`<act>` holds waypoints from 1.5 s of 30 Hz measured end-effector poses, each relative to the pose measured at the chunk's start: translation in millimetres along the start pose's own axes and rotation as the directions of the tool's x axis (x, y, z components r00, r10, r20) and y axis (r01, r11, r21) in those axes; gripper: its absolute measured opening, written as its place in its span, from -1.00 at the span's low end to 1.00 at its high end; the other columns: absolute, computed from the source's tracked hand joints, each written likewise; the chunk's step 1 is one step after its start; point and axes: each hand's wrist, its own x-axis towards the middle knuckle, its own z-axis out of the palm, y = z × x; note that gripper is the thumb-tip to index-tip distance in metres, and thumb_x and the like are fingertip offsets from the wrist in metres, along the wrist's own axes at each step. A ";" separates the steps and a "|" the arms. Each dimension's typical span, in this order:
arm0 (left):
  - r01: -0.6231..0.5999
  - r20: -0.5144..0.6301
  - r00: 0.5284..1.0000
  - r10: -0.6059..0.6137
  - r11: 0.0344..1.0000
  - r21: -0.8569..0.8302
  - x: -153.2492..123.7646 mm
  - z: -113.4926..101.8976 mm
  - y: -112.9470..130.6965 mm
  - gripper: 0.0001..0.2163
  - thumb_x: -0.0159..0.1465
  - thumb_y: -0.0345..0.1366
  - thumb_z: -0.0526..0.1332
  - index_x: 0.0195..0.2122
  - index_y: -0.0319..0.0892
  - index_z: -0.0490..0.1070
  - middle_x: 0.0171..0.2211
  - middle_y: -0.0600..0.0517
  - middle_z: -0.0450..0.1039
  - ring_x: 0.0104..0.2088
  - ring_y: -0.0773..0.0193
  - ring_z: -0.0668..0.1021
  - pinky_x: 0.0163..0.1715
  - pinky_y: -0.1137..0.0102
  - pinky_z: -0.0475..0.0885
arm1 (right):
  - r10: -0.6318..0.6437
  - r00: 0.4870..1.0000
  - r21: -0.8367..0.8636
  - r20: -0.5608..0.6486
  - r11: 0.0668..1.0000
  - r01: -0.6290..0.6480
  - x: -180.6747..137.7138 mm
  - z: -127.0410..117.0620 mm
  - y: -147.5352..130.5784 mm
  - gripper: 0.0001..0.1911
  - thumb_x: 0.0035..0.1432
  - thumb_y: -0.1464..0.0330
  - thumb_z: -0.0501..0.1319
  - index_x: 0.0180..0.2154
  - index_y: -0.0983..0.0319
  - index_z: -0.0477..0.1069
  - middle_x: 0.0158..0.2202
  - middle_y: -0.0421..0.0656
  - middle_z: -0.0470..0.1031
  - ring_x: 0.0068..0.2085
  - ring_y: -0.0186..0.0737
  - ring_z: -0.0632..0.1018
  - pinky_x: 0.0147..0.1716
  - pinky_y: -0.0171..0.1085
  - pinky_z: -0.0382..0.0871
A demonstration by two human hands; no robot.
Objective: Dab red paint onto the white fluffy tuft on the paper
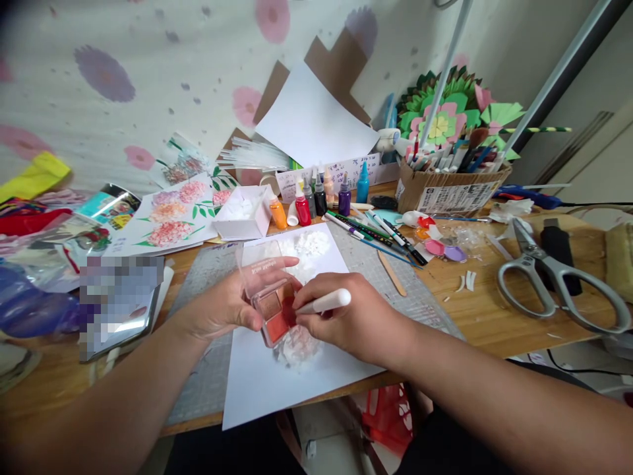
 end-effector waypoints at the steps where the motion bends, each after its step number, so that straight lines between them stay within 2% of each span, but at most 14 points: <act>1: 0.003 -0.010 1.000 -0.003 1.000 0.003 -0.1 0.4 0.0 -0.22 -0.14 -0.35 0.48 0.14 -0.06 0.23 0.01 -0.12 0.37 0.03 -0.01 0.43 -0.04 0.23 0.32 | -0.029 1.000 -0.010 0.003 1.000 0.029 0.0 0.5 0.0 -0.93 0.06 0.49 0.23 -0.37 0.23 0.46 -0.37 -0.18 0.53 -0.35 -0.30 0.54 -0.33 -0.33 0.40; 5: 0.020 -0.031 0.999 -0.020 1.000 0.019 -0.3 2.2 0.0 -0.20 -0.17 -0.33 0.49 0.13 -0.09 0.23 -0.02 -0.12 0.40 0.00 0.02 0.44 -0.04 0.25 0.32 | -0.080 0.996 -0.008 0.041 0.997 0.080 -1.5 1.3 -1.6 -0.91 0.08 0.51 0.20 -0.36 0.23 0.45 -0.35 -0.16 0.52 -0.33 -0.30 0.53 -0.30 -0.32 0.40; 11: 0.018 -0.035 0.999 -0.017 0.999 0.029 -0.7 1.7 -0.1 -0.21 -0.19 -0.37 0.50 0.11 -0.10 0.25 -0.03 -0.11 0.41 0.02 0.02 0.43 -0.02 0.22 0.30 | -0.067 0.979 -0.055 0.194 0.995 0.079 -3.9 -4.7 -6.8 -0.85 0.07 0.56 0.17 -0.35 0.22 0.43 -0.29 -0.16 0.52 -0.29 -0.28 0.54 -0.27 -0.30 0.42; 17: 0.010 0.032 0.999 -0.011 0.999 0.033 -0.5 1.7 -1.2 -0.21 -0.15 -0.30 0.49 0.13 -0.13 0.21 -0.15 -0.09 0.47 -0.12 0.07 0.51 -0.09 0.23 0.32 | -0.073 0.996 -0.073 0.060 0.994 0.077 -2.1 -3.0 -4.5 -0.81 0.00 0.58 0.16 -0.36 0.20 0.42 -0.32 -0.19 0.53 -0.32 -0.29 0.54 -0.32 -0.33 0.41; 21: -0.009 0.010 1.000 0.008 0.998 0.059 -0.7 2.5 -0.1 -0.22 -0.17 -0.28 0.49 0.11 -0.16 0.23 -0.14 -0.14 0.48 -0.06 0.01 0.50 -0.09 0.22 0.33 | -0.042 0.988 -0.091 0.148 0.994 0.056 -1.0 -1.7 -7.9 -0.80 0.00 0.59 0.18 -0.37 0.20 0.44 -0.38 -0.23 0.51 -0.36 -0.32 0.52 -0.34 -0.35 0.39; 25: -0.007 0.002 1.000 0.006 0.996 0.086 -1.3 3.8 2.5 -0.21 -0.18 -0.22 0.50 0.10 -0.15 0.23 -0.11 -0.16 0.48 -0.10 -0.01 0.51 -0.13 0.20 0.36 | -0.035 0.997 -0.076 0.063 0.996 0.040 -0.5 -2.7 -11.6 -0.83 0.02 0.57 0.19 -0.35 0.22 0.44 -0.36 -0.21 0.52 -0.37 -0.33 0.52 -0.35 -0.37 0.39; 29: -0.018 -0.023 1.000 0.020 0.996 0.090 -1.0 3.7 2.5 -0.23 -0.20 -0.27 0.50 0.07 -0.16 0.27 -0.07 -0.16 0.46 -0.05 -0.01 0.49 -0.10 0.21 0.35 | -0.033 0.988 -0.098 0.149 0.994 0.048 -1.2 -0.9 -10.4 -0.83 0.00 0.59 0.20 -0.38 0.22 0.44 -0.38 -0.22 0.52 -0.37 -0.33 0.52 -0.35 -0.36 0.38; 33: -0.028 0.003 1.000 0.028 0.996 0.090 -0.8 2.8 2.4 -0.24 -0.19 -0.24 0.50 0.07 -0.15 0.27 -0.06 -0.15 0.44 -0.04 -0.02 0.48 -0.10 0.22 0.35 | -0.071 0.996 -0.096 0.054 0.992 0.076 -2.2 -1.4 -9.5 -0.81 0.01 0.59 0.18 -0.35 0.22 0.43 -0.35 -0.21 0.52 -0.34 -0.33 0.52 -0.33 -0.36 0.37; 37: -0.011 0.027 1.000 0.009 0.996 0.083 -0.7 1.3 2.6 -0.23 -0.19 -0.23 0.50 0.08 -0.14 0.24 -0.03 -0.15 0.41 -0.02 -0.01 0.47 -0.08 0.23 0.34 | -0.072 0.993 -0.098 0.088 0.992 0.081 -1.6 -0.8 -9.3 -0.83 0.01 0.59 0.19 -0.38 0.22 0.43 -0.36 -0.21 0.51 -0.35 -0.34 0.52 -0.33 -0.37 0.37; 40: -0.019 0.028 0.999 0.017 0.996 0.083 -0.1 0.5 2.3 -0.21 -0.20 -0.22 0.51 0.08 -0.13 0.23 -0.02 -0.13 0.40 0.01 0.00 0.44 -0.04 0.21 0.31 | -0.111 0.993 -0.118 0.032 0.986 0.114 -0.6 0.2 -9.1 -0.84 0.03 0.59 0.18 -0.37 0.24 0.42 -0.34 -0.18 0.51 -0.32 -0.32 0.52 -0.32 -0.35 0.37; 42: -0.009 0.032 0.999 0.006 0.997 0.083 0.3 0.5 2.1 -0.21 -0.21 -0.23 0.51 0.08 -0.13 0.23 -0.04 -0.11 0.41 -0.02 0.01 0.46 -0.07 0.21 0.33 | -0.092 0.994 -0.142 0.054 0.985 0.098 -0.6 0.1 -9.4 -0.85 0.02 0.58 0.19 -0.38 0.24 0.42 -0.37 -0.18 0.51 -0.35 -0.31 0.51 -0.34 -0.34 0.37; 45: 0.005 0.049 0.999 -0.009 0.997 0.082 0.4 1.2 1.9 -0.21 -0.19 -0.22 0.50 0.08 -0.14 0.22 -0.07 -0.12 0.41 -0.08 0.03 0.49 -0.11 0.23 0.35 | -0.074 0.994 -0.077 0.075 0.994 0.080 -2.1 -0.6 -10.2 -0.82 0.01 0.60 0.18 -0.37 0.24 0.43 -0.35 -0.18 0.51 -0.35 -0.31 0.51 -0.33 -0.35 0.37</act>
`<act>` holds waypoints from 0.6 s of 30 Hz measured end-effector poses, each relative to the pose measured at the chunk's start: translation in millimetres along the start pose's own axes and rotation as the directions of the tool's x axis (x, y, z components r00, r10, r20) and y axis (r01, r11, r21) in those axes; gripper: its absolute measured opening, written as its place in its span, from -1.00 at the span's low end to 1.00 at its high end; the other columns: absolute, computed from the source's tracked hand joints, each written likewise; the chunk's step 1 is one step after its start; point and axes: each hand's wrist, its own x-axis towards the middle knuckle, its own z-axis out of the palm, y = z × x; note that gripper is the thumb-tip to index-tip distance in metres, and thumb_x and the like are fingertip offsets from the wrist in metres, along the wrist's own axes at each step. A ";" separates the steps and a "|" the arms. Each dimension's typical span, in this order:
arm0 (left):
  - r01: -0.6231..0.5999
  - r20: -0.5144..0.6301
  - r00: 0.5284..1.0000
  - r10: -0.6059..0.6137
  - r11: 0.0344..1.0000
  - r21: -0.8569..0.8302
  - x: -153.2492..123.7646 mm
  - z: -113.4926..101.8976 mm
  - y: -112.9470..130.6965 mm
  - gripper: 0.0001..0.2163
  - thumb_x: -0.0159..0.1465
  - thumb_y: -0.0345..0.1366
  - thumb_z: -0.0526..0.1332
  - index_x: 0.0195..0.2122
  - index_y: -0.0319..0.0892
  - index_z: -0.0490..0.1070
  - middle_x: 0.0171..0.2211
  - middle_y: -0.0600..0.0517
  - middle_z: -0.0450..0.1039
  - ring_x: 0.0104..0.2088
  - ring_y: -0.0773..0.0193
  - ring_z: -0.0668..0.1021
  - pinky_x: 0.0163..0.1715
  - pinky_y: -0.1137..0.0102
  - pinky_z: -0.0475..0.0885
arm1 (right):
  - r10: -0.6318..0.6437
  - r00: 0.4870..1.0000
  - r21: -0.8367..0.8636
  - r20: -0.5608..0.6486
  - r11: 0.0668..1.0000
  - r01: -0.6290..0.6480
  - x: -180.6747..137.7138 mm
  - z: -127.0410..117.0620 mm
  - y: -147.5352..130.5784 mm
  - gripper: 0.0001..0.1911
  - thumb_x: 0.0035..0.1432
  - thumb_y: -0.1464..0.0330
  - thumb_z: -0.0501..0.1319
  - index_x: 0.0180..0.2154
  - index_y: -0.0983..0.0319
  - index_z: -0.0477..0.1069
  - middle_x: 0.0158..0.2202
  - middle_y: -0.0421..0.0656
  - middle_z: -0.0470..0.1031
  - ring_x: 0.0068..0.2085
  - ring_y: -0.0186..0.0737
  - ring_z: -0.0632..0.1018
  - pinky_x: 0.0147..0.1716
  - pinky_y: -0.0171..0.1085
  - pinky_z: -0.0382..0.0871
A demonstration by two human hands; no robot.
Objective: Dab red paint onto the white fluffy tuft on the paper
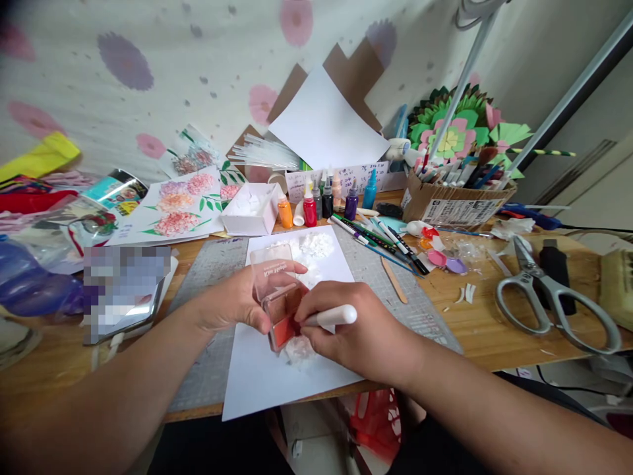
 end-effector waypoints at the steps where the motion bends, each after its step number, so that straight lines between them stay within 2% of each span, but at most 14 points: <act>1: -0.009 -0.002 1.000 0.009 1.000 -0.003 0.0 0.3 0.0 -0.22 -0.19 -0.21 0.50 0.08 -0.14 0.22 -0.06 -0.11 0.41 -0.06 0.04 0.48 -0.11 0.24 0.34 | -0.012 0.999 0.004 -0.031 1.000 0.012 -0.6 -0.1 -0.2 -0.81 0.00 0.61 0.18 -0.36 0.24 0.43 -0.34 -0.17 0.51 -0.33 -0.31 0.51 -0.32 -0.34 0.37; 3: -0.021 -0.006 1.000 0.021 1.000 -0.006 -0.1 0.8 -0.1 -0.23 -0.18 -0.22 0.50 0.07 -0.13 0.22 -0.06 -0.09 0.41 -0.02 0.04 0.45 -0.10 0.27 0.33 | -0.023 0.998 -0.036 -0.066 0.999 0.021 -1.6 0.2 -0.3 -0.80 -0.01 0.61 0.18 -0.36 0.24 0.43 -0.34 -0.16 0.50 -0.32 -0.30 0.51 -0.32 -0.33 0.37; 7: 0.009 0.023 1.000 -0.009 1.000 -0.002 0.1 1.0 -0.3 -0.22 -0.20 -0.21 0.51 0.06 -0.11 0.23 -0.08 -0.08 0.42 -0.06 0.05 0.47 -0.15 0.29 0.35 | -0.015 1.000 0.002 -0.001 1.000 0.015 -1.2 1.1 0.1 -0.81 -0.01 0.61 0.20 -0.37 0.23 0.42 -0.36 -0.20 0.50 -0.35 -0.33 0.51 -0.33 -0.36 0.37; 11: -0.017 -0.022 1.000 0.018 0.999 0.027 0.3 0.0 0.4 -0.21 -0.21 -0.23 0.51 0.06 -0.14 0.24 -0.06 -0.10 0.41 -0.04 0.03 0.46 -0.15 0.29 0.35 | -0.060 0.997 -0.054 -0.050 0.997 0.058 0.1 2.7 0.5 -0.81 0.00 0.61 0.19 -0.37 0.23 0.43 -0.34 -0.17 0.50 -0.32 -0.30 0.50 -0.31 -0.33 0.37; 14: -0.002 0.023 1.000 0.002 0.999 0.032 0.2 -0.9 0.4 -0.21 -0.22 -0.26 0.52 0.06 -0.14 0.23 -0.09 -0.11 0.42 -0.04 0.01 0.47 -0.19 0.30 0.37 | -0.043 0.999 -0.032 -0.015 0.999 0.042 -0.1 4.4 0.1 -0.80 -0.01 0.62 0.20 -0.38 0.22 0.42 -0.37 -0.19 0.49 -0.35 -0.33 0.50 -0.33 -0.35 0.37; 18: -0.037 -0.005 0.999 0.037 0.999 0.037 0.0 -1.8 -0.2 -0.21 -0.20 -0.24 0.51 0.07 -0.12 0.22 -0.05 -0.11 0.40 -0.07 0.05 0.48 -0.19 0.32 0.37 | -0.074 0.994 -0.061 -0.083 0.996 0.069 -0.9 5.7 -0.5 -0.83 0.03 0.60 0.19 -0.37 0.22 0.43 -0.33 -0.16 0.49 -0.32 -0.30 0.50 -0.31 -0.33 0.37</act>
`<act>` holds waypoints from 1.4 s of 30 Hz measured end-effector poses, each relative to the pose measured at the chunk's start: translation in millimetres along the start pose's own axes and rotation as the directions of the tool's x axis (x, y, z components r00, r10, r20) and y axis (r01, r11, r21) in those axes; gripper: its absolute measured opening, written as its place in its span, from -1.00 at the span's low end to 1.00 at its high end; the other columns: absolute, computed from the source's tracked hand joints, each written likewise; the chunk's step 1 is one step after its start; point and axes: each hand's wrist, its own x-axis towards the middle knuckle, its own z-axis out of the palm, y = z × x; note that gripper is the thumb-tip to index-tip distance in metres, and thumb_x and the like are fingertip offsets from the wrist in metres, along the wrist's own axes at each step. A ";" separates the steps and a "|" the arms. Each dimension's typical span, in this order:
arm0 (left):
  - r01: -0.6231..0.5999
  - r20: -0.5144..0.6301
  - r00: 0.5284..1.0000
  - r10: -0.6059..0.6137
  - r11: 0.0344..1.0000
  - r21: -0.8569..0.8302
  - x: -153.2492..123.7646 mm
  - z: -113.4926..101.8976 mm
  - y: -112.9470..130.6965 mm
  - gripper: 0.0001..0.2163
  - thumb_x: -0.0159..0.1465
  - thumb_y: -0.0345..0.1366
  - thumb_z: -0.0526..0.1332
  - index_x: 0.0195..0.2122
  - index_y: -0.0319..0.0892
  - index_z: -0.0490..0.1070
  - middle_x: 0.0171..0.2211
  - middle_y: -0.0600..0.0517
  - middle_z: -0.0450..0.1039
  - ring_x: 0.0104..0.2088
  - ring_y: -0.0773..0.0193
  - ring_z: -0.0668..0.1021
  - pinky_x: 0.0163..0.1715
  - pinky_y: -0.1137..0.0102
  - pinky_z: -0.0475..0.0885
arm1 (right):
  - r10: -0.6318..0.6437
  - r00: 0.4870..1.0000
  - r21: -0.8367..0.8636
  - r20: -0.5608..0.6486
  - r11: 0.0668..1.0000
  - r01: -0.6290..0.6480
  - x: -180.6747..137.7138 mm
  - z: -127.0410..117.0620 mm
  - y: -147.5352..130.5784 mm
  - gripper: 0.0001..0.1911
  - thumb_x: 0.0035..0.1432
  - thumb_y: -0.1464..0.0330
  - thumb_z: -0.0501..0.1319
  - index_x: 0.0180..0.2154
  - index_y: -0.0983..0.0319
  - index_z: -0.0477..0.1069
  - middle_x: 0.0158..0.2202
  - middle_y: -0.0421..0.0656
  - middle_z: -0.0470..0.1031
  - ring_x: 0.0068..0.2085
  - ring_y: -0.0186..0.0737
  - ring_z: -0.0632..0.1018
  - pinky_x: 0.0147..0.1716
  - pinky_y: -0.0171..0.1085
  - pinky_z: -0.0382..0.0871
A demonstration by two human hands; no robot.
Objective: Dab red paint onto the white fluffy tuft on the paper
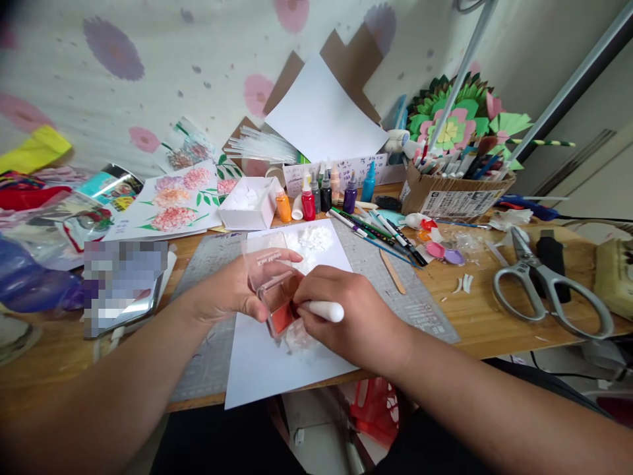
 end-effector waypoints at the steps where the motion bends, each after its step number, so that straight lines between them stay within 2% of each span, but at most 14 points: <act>1: -0.004 0.000 1.000 0.004 1.000 0.006 0.0 -0.1 -0.2 -0.22 -0.20 -0.25 0.51 0.06 -0.12 0.22 -0.06 -0.10 0.41 -0.08 0.07 0.49 -0.19 0.32 0.37 | 0.014 1.000 -0.022 0.003 1.000 -0.014 0.0 0.1 -0.1 -0.84 0.04 0.58 0.18 -0.38 0.23 0.43 -0.33 -0.15 0.49 -0.32 -0.29 0.50 -0.32 -0.32 0.37; 4: 0.015 0.032 0.999 -0.015 1.000 0.009 0.1 -0.1 -0.5 -0.23 -0.20 -0.26 0.51 0.05 -0.11 0.23 -0.11 -0.07 0.43 -0.12 0.10 0.51 -0.20 0.32 0.38 | 0.070 0.996 0.024 0.062 0.997 -0.072 0.6 0.9 -0.7 -0.86 0.02 0.56 0.20 -0.39 0.22 0.43 -0.37 -0.18 0.49 -0.37 -0.31 0.50 -0.35 -0.33 0.37; 9: -0.009 0.002 1.000 0.009 0.999 0.031 -0.3 -2.2 1.4 -0.24 -0.19 -0.28 0.51 0.05 -0.10 0.24 -0.07 -0.07 0.42 -0.11 0.11 0.50 -0.17 0.31 0.38 | 0.073 0.997 0.000 -0.009 0.997 -0.073 1.2 -1.2 2.2 -0.87 0.01 0.55 0.23 -0.41 0.21 0.45 -0.37 -0.19 0.51 -0.35 -0.30 0.52 -0.34 -0.34 0.37; 14: -0.040 -0.078 0.996 0.049 0.993 0.113 -1.7 -8.4 5.9 -0.28 -0.15 -0.34 0.49 0.05 -0.11 0.24 -0.07 -0.06 0.41 -0.10 0.16 0.49 -0.15 0.35 0.39 | 0.188 0.976 0.008 0.112 0.982 -0.190 -2.5 -8.7 8.0 -0.97 0.09 0.40 0.26 -0.37 0.18 0.50 -0.36 -0.21 0.55 -0.34 -0.29 0.55 -0.33 -0.33 0.38; 19: -0.044 -0.064 0.997 0.049 0.996 0.078 -1.9 -9.7 8.6 -0.29 -0.15 -0.35 0.49 0.05 -0.13 0.24 -0.11 -0.05 0.42 -0.11 0.15 0.49 -0.16 0.34 0.40 | 0.179 0.972 -0.141 0.155 0.977 -0.157 0.2 -6.0 6.7 -0.92 0.12 0.35 0.27 -0.36 0.20 0.52 -0.34 -0.15 0.52 -0.31 -0.23 0.53 -0.31 -0.29 0.35; 22: -0.040 -0.093 0.995 0.047 0.996 0.079 -3.2 -9.1 10.3 -0.29 -0.15 -0.32 0.48 0.05 -0.11 0.25 -0.05 -0.06 0.40 -0.07 0.12 0.47 -0.17 0.35 0.38 | 0.176 0.981 -0.227 0.084 0.962 -0.153 2.5 -6.4 6.4 -0.88 0.14 0.32 0.26 -0.41 0.19 0.53 -0.41 -0.18 0.50 -0.41 -0.28 0.49 -0.41 -0.32 0.30; 24: -0.041 -0.097 0.994 0.049 0.996 0.081 -4.2 -9.0 11.3 -0.30 -0.14 -0.30 0.48 0.05 -0.11 0.25 -0.04 -0.07 0.40 -0.05 0.10 0.46 -0.15 0.34 0.37 | 0.153 0.986 -0.166 0.073 0.976 -0.139 3.3 -6.7 5.6 -0.87 0.16 0.31 0.24 -0.40 0.18 0.53 -0.41 -0.19 0.50 -0.42 -0.31 0.48 -0.42 -0.34 0.30; 26: -0.046 -0.084 0.995 0.052 0.997 0.067 -4.6 -8.9 11.7 -0.30 -0.14 -0.30 0.48 0.04 -0.13 0.26 -0.07 -0.08 0.41 -0.05 0.09 0.46 -0.13 0.32 0.36 | 0.103 0.982 -0.096 0.156 0.991 -0.089 4.1 -6.1 4.1 -0.91 0.13 0.33 0.27 -0.40 0.20 0.52 -0.38 -0.18 0.51 -0.37 -0.29 0.50 -0.37 -0.33 0.33; 28: -0.036 -0.088 0.995 0.040 0.998 0.054 -4.4 -8.7 11.6 -0.30 -0.15 -0.31 0.49 0.04 -0.13 0.26 -0.08 -0.08 0.42 -0.05 0.09 0.46 -0.12 0.30 0.35 | 0.095 0.976 -0.125 0.195 0.990 -0.072 4.8 -5.6 2.9 -0.92 0.10 0.36 0.30 -0.42 0.21 0.51 -0.38 -0.16 0.51 -0.34 -0.25 0.50 -0.35 -0.31 0.34; 31: -0.020 -0.102 0.994 0.026 0.998 0.055 -3.7 -8.4 11.1 -0.30 -0.15 -0.32 0.49 0.04 -0.13 0.26 -0.05 -0.08 0.40 -0.05 0.10 0.46 -0.12 0.31 0.35 | 0.141 0.984 -0.152 0.111 0.981 -0.123 5.3 -6.7 3.2 -0.87 0.12 0.32 0.27 -0.44 0.19 0.53 -0.40 -0.16 0.50 -0.38 -0.26 0.49 -0.39 -0.31 0.32; 33: -0.020 -0.078 0.997 0.023 0.999 0.050 -3.4 -8.2 10.8 -0.30 -0.14 -0.33 0.48 0.04 -0.13 0.25 -0.07 -0.08 0.41 -0.07 0.12 0.47 -0.13 0.31 0.35 | 0.097 0.979 -0.075 0.178 0.994 -0.084 5.1 -7.7 4.6 -0.90 0.13 0.34 0.27 -0.41 0.18 0.53 -0.38 -0.18 0.51 -0.36 -0.27 0.50 -0.37 -0.32 0.33; 35: -0.017 -0.056 0.998 0.020 0.999 0.046 -3.3 -8.0 10.5 -0.30 -0.14 -0.32 0.48 0.04 -0.14 0.23 -0.08 -0.08 0.41 -0.10 0.13 0.48 -0.15 0.32 0.36 | 0.065 0.975 -0.091 0.214 0.995 -0.046 4.5 -7.9 6.5 -0.93 0.11 0.37 0.29 -0.41 0.20 0.52 -0.39 -0.18 0.51 -0.34 -0.26 0.50 -0.34 -0.31 0.34; 38: -0.011 -0.062 0.998 0.014 0.998 0.054 -3.3 -7.5 9.9 -0.29 -0.15 -0.31 0.48 0.04 -0.14 0.23 -0.07 -0.09 0.40 -0.08 0.10 0.48 -0.15 0.30 0.37 | 0.126 0.987 -0.173 0.103 0.979 -0.107 3.5 -8.1 8.7 -0.90 0.09 0.35 0.30 -0.45 0.21 0.51 -0.42 -0.16 0.50 -0.39 -0.27 0.49 -0.39 -0.31 0.33; 42: -0.005 -0.038 0.999 0.006 0.999 0.042 -3.2 -7.5 9.1 -0.28 -0.16 -0.30 0.49 0.04 -0.15 0.23 -0.08 -0.10 0.40 -0.08 0.11 0.48 -0.15 0.31 0.37 | 0.066 0.970 -0.021 0.233 0.998 -0.063 1.9 -12.2 10.3 -0.95 0.10 0.37 0.29 -0.38 0.19 0.53 -0.36 -0.18 0.52 -0.34 -0.28 0.51 -0.33 -0.32 0.37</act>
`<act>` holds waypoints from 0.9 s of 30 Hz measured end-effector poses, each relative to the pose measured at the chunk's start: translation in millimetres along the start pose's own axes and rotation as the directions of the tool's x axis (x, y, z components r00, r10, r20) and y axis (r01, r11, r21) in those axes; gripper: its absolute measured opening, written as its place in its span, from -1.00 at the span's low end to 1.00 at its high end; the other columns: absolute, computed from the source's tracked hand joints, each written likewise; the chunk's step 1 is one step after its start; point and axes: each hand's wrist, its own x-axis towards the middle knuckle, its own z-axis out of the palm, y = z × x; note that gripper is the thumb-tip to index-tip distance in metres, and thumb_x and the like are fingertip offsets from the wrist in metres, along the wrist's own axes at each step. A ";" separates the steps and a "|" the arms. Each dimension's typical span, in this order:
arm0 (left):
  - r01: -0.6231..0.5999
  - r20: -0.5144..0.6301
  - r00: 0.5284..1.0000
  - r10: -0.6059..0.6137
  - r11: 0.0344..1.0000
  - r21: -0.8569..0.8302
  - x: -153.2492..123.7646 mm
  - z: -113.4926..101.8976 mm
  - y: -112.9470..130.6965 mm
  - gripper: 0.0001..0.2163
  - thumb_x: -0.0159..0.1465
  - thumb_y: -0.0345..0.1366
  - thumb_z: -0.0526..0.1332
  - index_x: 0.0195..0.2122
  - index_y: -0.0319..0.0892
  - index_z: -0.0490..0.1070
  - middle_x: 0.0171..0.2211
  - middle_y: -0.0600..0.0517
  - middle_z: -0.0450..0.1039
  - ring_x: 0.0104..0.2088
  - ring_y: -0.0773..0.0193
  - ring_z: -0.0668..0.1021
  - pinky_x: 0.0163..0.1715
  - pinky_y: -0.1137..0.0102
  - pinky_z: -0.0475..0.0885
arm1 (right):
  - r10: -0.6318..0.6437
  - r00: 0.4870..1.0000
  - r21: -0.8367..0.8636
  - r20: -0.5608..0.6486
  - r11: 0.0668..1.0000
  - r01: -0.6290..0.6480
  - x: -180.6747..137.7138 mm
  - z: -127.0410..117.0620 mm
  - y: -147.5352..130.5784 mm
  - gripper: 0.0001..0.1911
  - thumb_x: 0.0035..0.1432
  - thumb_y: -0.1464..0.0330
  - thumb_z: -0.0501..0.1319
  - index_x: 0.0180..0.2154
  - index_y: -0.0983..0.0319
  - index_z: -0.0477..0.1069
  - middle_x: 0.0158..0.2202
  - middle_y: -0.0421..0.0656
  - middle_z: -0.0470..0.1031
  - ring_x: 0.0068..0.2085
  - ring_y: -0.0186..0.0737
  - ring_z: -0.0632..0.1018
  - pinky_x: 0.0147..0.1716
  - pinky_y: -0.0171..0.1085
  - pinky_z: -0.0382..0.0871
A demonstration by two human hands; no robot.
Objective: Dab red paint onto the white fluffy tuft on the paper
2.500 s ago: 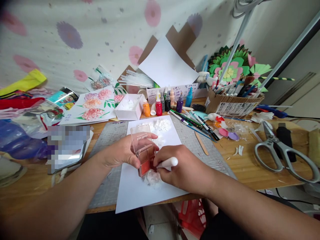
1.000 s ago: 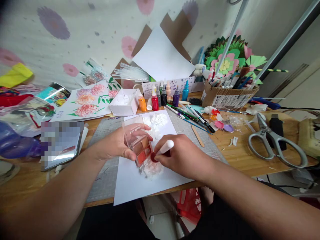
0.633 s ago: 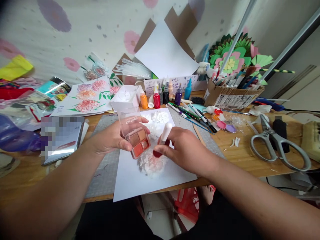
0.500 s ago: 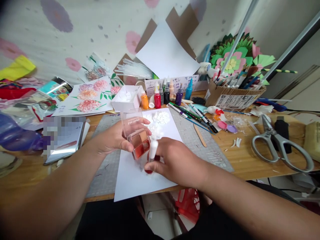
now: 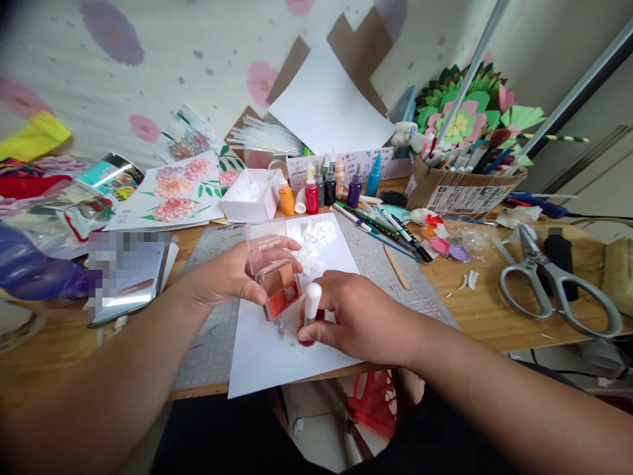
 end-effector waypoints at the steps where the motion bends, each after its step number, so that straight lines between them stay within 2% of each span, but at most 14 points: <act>1: 0.001 0.004 1.000 -0.001 1.000 0.003 0.0 -0.1 -0.1 -0.28 -0.16 -0.30 0.49 0.04 -0.14 0.23 -0.07 -0.09 0.40 -0.09 0.12 0.48 -0.15 0.32 0.37 | 0.008 1.000 -0.008 -0.002 1.000 -0.008 -0.7 -1.9 0.7 -0.95 0.10 0.37 0.29 -0.40 0.20 0.52 -0.36 -0.17 0.52 -0.34 -0.27 0.52 -0.33 -0.31 0.38; 4: 0.006 0.011 1.000 -0.006 1.000 0.027 0.0 0.0 0.0 -0.28 -0.15 -0.29 0.49 0.05 -0.11 0.24 -0.06 -0.06 0.39 -0.07 0.12 0.47 -0.16 0.33 0.36 | 0.053 0.983 -0.017 -0.178 0.998 -0.057 -1.9 -6.5 2.5 -0.88 0.13 0.31 0.27 -0.41 0.20 0.51 -0.39 -0.17 0.53 -0.39 -0.27 0.52 -0.39 -0.30 0.38; 6: 0.003 0.030 1.000 -0.004 1.000 0.025 0.1 0.4 -0.3 -0.27 -0.15 -0.29 0.49 0.06 -0.09 0.24 -0.06 -0.05 0.40 -0.06 0.12 0.46 -0.14 0.33 0.35 | 0.023 0.963 0.038 -0.270 0.999 -0.013 -1.8 -5.4 2.5 -0.90 0.13 0.31 0.27 -0.34 0.20 0.50 -0.36 -0.17 0.54 -0.35 -0.27 0.54 -0.38 -0.31 0.39; 8: -0.009 0.044 0.999 0.008 1.000 0.007 0.3 1.0 -1.1 -0.26 -0.16 -0.30 0.49 0.07 -0.10 0.24 -0.06 -0.05 0.40 -0.04 0.11 0.45 -0.11 0.32 0.34 | -0.029 0.950 0.077 -0.312 0.995 0.056 -1.1 -0.8 1.8 -0.93 0.11 0.37 0.28 -0.30 0.21 0.48 -0.34 -0.17 0.54 -0.31 -0.27 0.54 -0.33 -0.31 0.41; 12: -0.024 0.015 1.000 0.024 1.000 -0.017 0.7 2.6 -2.8 -0.28 -0.16 -0.31 0.49 0.05 -0.10 0.25 -0.05 -0.06 0.40 -0.04 0.08 0.46 -0.10 0.30 0.35 | -0.040 0.972 0.048 -0.231 0.997 0.053 1.3 6.8 0.2 -0.96 0.08 0.44 0.30 -0.35 0.21 0.48 -0.34 -0.17 0.54 -0.31 -0.27 0.54 -0.30 -0.29 0.42; 14: -0.024 0.004 1.000 0.024 1.000 -0.014 0.7 3.4 -3.0 -0.30 -0.14 -0.31 0.49 0.05 -0.11 0.25 -0.05 -0.07 0.40 -0.04 0.08 0.47 -0.11 0.30 0.36 | -0.023 0.968 0.043 -0.249 0.998 0.035 3.0 6.9 -0.9 -0.98 0.09 0.44 0.29 -0.37 0.21 0.48 -0.35 -0.18 0.54 -0.33 -0.29 0.54 -0.32 -0.31 0.41; 16: -0.021 0.019 1.000 0.022 1.000 -0.004 0.7 3.9 -2.9 -0.29 -0.13 -0.32 0.48 0.06 -0.11 0.23 -0.09 -0.06 0.42 -0.08 0.10 0.50 -0.14 0.31 0.38 | -0.026 0.959 0.062 -0.282 0.997 0.045 5.1 6.4 -2.3 -0.98 0.09 0.44 0.28 -0.37 0.22 0.47 -0.35 -0.18 0.54 -0.32 -0.29 0.54 -0.32 -0.31 0.40; 20: -0.001 0.058 0.998 0.001 1.000 0.007 0.7 4.6 -3.4 -0.29 -0.11 -0.34 0.48 0.06 -0.12 0.19 -0.20 -0.02 0.46 -0.23 0.17 0.56 -0.21 0.31 0.42 | -0.018 0.979 0.011 -0.202 1.000 0.020 8.9 6.7 -4.8 -0.96 0.06 0.47 0.29 -0.37 0.25 0.48 -0.35 -0.14 0.53 -0.33 -0.25 0.53 -0.32 -0.28 0.40; 23: -0.004 0.101 0.995 0.005 1.000 -0.009 0.3 5.3 -4.5 -0.28 -0.08 -0.31 0.46 0.09 -0.12 0.16 -0.24 -0.01 0.47 -0.32 0.20 0.58 -0.26 0.32 0.44 | -0.019 0.965 0.047 -0.263 0.998 0.032 9.8 7.1 -6.7 -0.97 0.08 0.46 0.28 -0.36 0.25 0.47 -0.34 -0.15 0.53 -0.31 -0.26 0.53 -0.30 -0.29 0.40; 25: -0.007 0.138 0.990 0.009 1.000 -0.018 -0.1 5.8 -5.4 -0.28 -0.06 -0.32 0.45 0.10 -0.10 0.13 -0.30 0.02 0.49 -0.39 0.22 0.58 -0.30 0.32 0.44 | -0.020 0.971 0.040 -0.237 0.999 0.031 9.6 7.0 -7.8 -0.97 0.08 0.46 0.28 -0.37 0.24 0.47 -0.34 -0.15 0.52 -0.32 -0.25 0.53 -0.30 -0.28 0.40; 27: -0.004 0.126 0.992 0.007 1.000 -0.020 -0.4 5.9 -6.1 -0.28 -0.06 -0.33 0.46 0.10 -0.10 0.13 -0.30 0.02 0.50 -0.39 0.23 0.58 -0.29 0.32 0.44 | -0.018 0.978 0.023 -0.209 0.999 0.023 9.2 6.7 -8.4 -0.97 0.07 0.47 0.28 -0.38 0.24 0.47 -0.35 -0.15 0.52 -0.32 -0.25 0.53 -0.30 -0.27 0.40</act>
